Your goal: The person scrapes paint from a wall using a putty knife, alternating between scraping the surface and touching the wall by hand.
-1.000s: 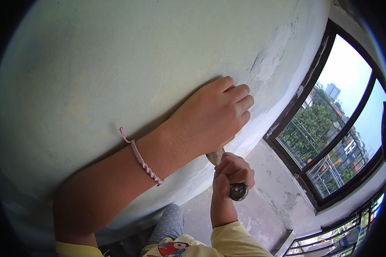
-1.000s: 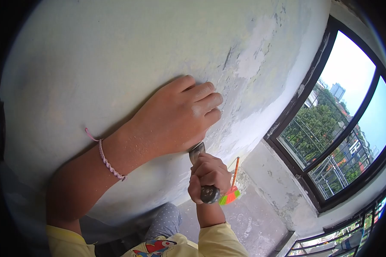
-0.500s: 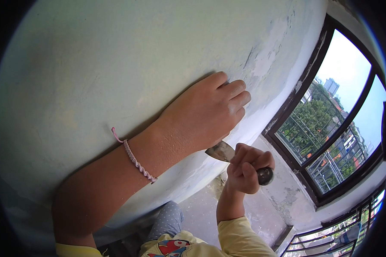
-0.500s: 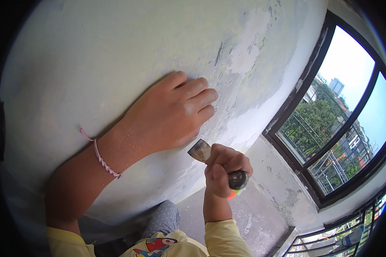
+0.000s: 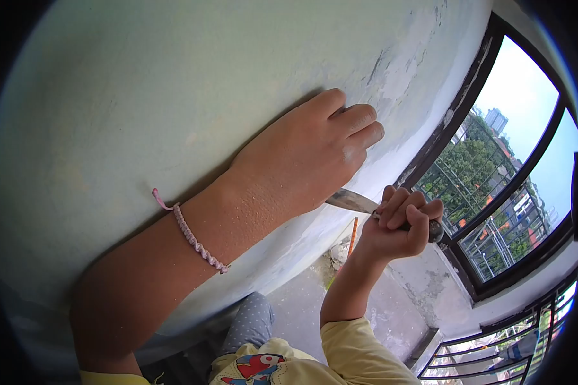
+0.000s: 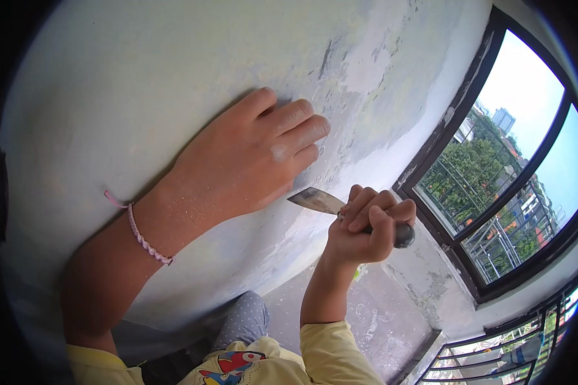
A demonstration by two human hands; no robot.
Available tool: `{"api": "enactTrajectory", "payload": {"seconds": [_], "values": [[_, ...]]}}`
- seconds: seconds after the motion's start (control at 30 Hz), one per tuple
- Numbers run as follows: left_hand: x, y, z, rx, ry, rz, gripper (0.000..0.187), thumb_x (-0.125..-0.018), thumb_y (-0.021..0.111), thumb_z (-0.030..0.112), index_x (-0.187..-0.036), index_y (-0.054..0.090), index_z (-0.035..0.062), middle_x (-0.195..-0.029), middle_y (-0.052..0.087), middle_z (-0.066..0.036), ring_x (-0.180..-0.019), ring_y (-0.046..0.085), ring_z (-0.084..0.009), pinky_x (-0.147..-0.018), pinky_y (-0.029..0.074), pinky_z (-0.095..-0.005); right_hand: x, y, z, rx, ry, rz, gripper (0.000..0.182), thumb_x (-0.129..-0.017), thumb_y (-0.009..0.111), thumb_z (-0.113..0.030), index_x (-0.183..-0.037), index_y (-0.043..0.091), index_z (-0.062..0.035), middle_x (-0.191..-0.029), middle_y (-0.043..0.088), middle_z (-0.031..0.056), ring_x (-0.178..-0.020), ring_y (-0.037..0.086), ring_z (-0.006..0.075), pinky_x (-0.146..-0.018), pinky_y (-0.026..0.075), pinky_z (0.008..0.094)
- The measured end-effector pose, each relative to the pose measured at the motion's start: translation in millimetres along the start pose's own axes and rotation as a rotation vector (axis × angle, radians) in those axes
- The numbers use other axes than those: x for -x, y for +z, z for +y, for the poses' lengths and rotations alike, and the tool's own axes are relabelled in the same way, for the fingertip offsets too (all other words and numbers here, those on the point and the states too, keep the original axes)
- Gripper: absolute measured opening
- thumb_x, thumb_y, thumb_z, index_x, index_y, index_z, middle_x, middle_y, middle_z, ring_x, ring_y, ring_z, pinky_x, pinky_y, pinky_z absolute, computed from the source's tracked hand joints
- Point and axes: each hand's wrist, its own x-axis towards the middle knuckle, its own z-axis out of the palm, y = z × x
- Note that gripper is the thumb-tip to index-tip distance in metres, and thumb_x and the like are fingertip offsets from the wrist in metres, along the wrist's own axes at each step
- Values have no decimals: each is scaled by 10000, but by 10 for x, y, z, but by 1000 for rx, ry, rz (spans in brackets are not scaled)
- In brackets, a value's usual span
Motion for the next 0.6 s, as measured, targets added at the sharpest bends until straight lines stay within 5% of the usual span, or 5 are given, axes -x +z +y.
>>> {"api": "enactTrajectory", "payload": {"seconds": [0.2, 0.33, 0.6], "values": [[11, -6, 0, 48, -12, -1, 76, -833, 671, 228, -799, 690, 162, -1068, 619, 61, -1092, 546, -111, -870, 420, -297, -161, 75, 51, 42, 121, -34, 273, -836, 484, 5, -700, 305, -150, -462, 319, -3, -332, 272, 95, -330, 277, 279], [-12, -1, -1, 31, -3, -16, 76, -835, 672, 227, -815, 698, 158, -1085, 626, 56, -1100, 546, -116, -879, 421, -300, -284, -47, -157, 63, 2, 84, 301, -948, 473, -25, -737, 306, -159, -481, 321, -15, -323, 287, 68, -296, 256, 239], [-50, 51, 25, 37, -3, -6, 88, -824, 686, 222, -864, 711, 147, -1144, 630, 52, -1117, 544, -121, -885, 426, -309, -156, -57, 90, 125, 22, -27, 335, -898, 479, 77, -727, 279, -130, -480, 352, -2, -340, 285, 51, -307, 271, 255]]}}
